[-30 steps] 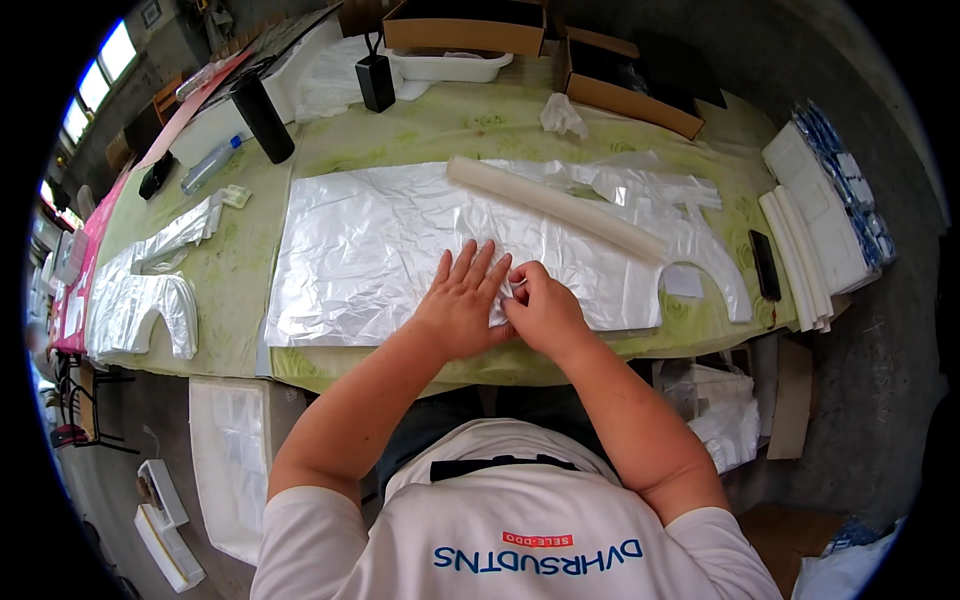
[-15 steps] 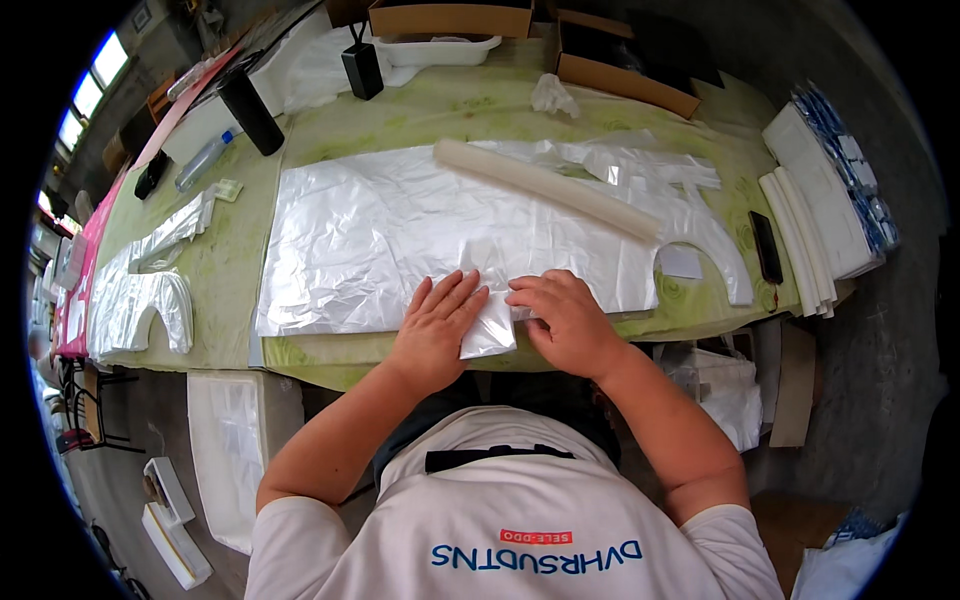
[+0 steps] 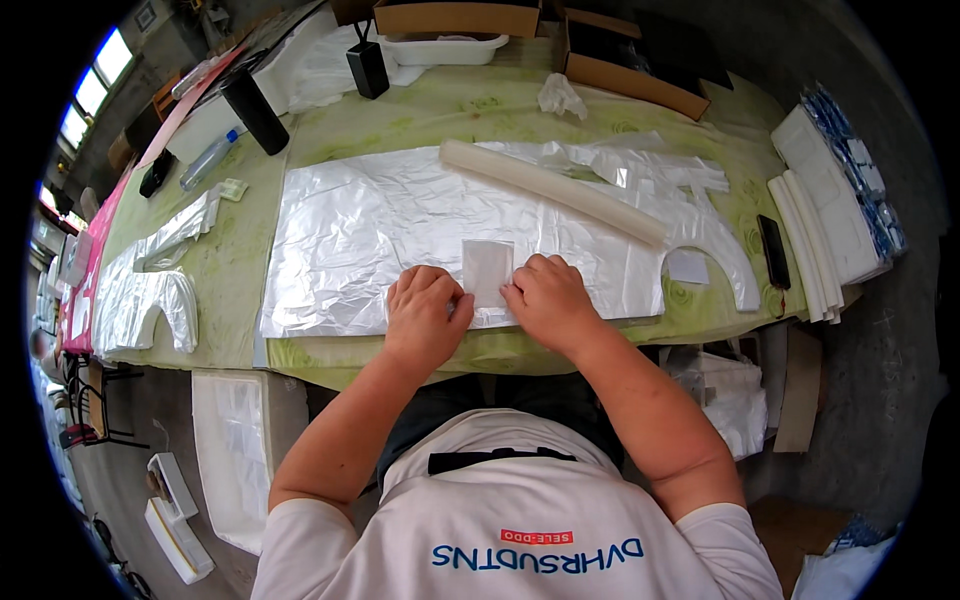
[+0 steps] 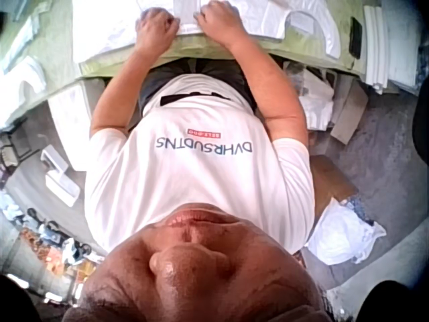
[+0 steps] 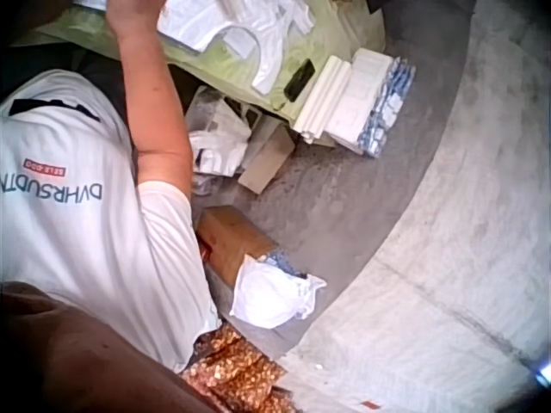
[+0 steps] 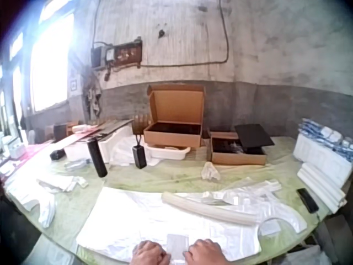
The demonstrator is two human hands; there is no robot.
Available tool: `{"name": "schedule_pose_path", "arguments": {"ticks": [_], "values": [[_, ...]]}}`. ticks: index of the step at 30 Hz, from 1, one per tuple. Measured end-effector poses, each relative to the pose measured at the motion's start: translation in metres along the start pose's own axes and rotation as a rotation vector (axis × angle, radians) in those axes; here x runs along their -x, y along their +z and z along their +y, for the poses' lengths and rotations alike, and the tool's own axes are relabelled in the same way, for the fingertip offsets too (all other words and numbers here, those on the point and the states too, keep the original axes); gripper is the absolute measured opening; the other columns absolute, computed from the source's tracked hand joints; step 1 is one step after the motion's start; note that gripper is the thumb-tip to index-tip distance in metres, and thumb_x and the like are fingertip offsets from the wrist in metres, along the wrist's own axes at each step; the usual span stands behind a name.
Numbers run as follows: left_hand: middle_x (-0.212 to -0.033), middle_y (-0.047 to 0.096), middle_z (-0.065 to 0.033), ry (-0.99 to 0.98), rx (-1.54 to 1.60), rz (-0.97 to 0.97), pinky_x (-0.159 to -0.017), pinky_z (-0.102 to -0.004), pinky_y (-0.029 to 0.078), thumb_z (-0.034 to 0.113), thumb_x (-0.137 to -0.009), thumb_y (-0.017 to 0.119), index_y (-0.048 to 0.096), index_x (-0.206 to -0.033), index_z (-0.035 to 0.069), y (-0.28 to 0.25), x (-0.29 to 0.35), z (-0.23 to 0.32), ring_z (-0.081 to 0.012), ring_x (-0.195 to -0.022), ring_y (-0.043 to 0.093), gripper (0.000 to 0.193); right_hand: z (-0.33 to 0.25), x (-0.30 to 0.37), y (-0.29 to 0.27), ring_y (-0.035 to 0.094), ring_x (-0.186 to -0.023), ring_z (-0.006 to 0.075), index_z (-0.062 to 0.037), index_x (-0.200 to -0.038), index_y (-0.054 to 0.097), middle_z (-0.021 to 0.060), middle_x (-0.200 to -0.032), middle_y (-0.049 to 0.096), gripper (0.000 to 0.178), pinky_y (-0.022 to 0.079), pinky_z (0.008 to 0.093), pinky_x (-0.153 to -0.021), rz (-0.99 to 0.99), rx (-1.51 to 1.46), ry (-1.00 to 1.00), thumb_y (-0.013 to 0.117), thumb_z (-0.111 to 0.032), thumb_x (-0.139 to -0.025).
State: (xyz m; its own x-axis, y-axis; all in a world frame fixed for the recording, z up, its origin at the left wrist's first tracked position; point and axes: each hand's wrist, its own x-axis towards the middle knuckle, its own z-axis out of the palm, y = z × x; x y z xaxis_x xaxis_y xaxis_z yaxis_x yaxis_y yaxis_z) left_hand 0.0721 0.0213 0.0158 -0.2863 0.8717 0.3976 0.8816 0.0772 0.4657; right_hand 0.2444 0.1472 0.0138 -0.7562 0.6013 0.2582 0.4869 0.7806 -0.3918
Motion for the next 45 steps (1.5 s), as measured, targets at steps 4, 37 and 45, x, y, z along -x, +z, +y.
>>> {"name": "schedule_pose_path", "arguments": {"ticks": [4, 37, 45], "values": [[-0.123, 0.061, -0.0074, 0.017, -0.016, -0.031, -0.102, -0.0495, 0.039, 0.021, -0.082, 0.075, 0.066, -0.108, 0.012, 0.004, -0.006, -0.004, -0.0328, -0.119, 0.053, 0.029, -0.006, -0.004, -0.004, 0.062, -0.099, 0.033, -0.0053, -0.085, 0.072, 0.0122, -0.097, 0.066, 0.025, 0.051, 0.0477, -0.084, -0.056, 0.07, 0.02, 0.065, -0.029, -0.091], [-0.12, 0.066, -0.0065, -0.994, 1.631, -0.237, -0.096, -0.0334, 0.052, 0.012, -0.104, 0.058, 0.057, -0.126, 0.005, 0.009, 0.12, 0.039, -0.016, -0.109, 0.064, 0.023, -0.067, 0.089, -0.01, 0.061, -0.108, 0.0286, -0.0032, -0.128, 0.061, 0.0137, -0.115, 0.064, 0.048, 0.05, 0.0385, -0.095, -0.089, -0.623, 0.185, 0.075, -0.012, -0.083], [-0.143, 0.047, -0.0094, -0.687, 1.495, 0.097, -0.098, -0.0337, 0.05, -0.01, -0.092, 0.064, 0.047, -0.121, 0.011, -0.006, 0.148, 0.03, -0.0152, -0.115, 0.057, 0.04, -0.08, 0.096, 0.027, 0.054, -0.075, 0.0047, -0.0049, -0.112, 0.063, -0.0026, -0.092, 0.062, 0.02, 0.047, 0.0224, -0.066, 0.009, -0.936, 0.397, 0.068, 0.001, -0.093]]}}
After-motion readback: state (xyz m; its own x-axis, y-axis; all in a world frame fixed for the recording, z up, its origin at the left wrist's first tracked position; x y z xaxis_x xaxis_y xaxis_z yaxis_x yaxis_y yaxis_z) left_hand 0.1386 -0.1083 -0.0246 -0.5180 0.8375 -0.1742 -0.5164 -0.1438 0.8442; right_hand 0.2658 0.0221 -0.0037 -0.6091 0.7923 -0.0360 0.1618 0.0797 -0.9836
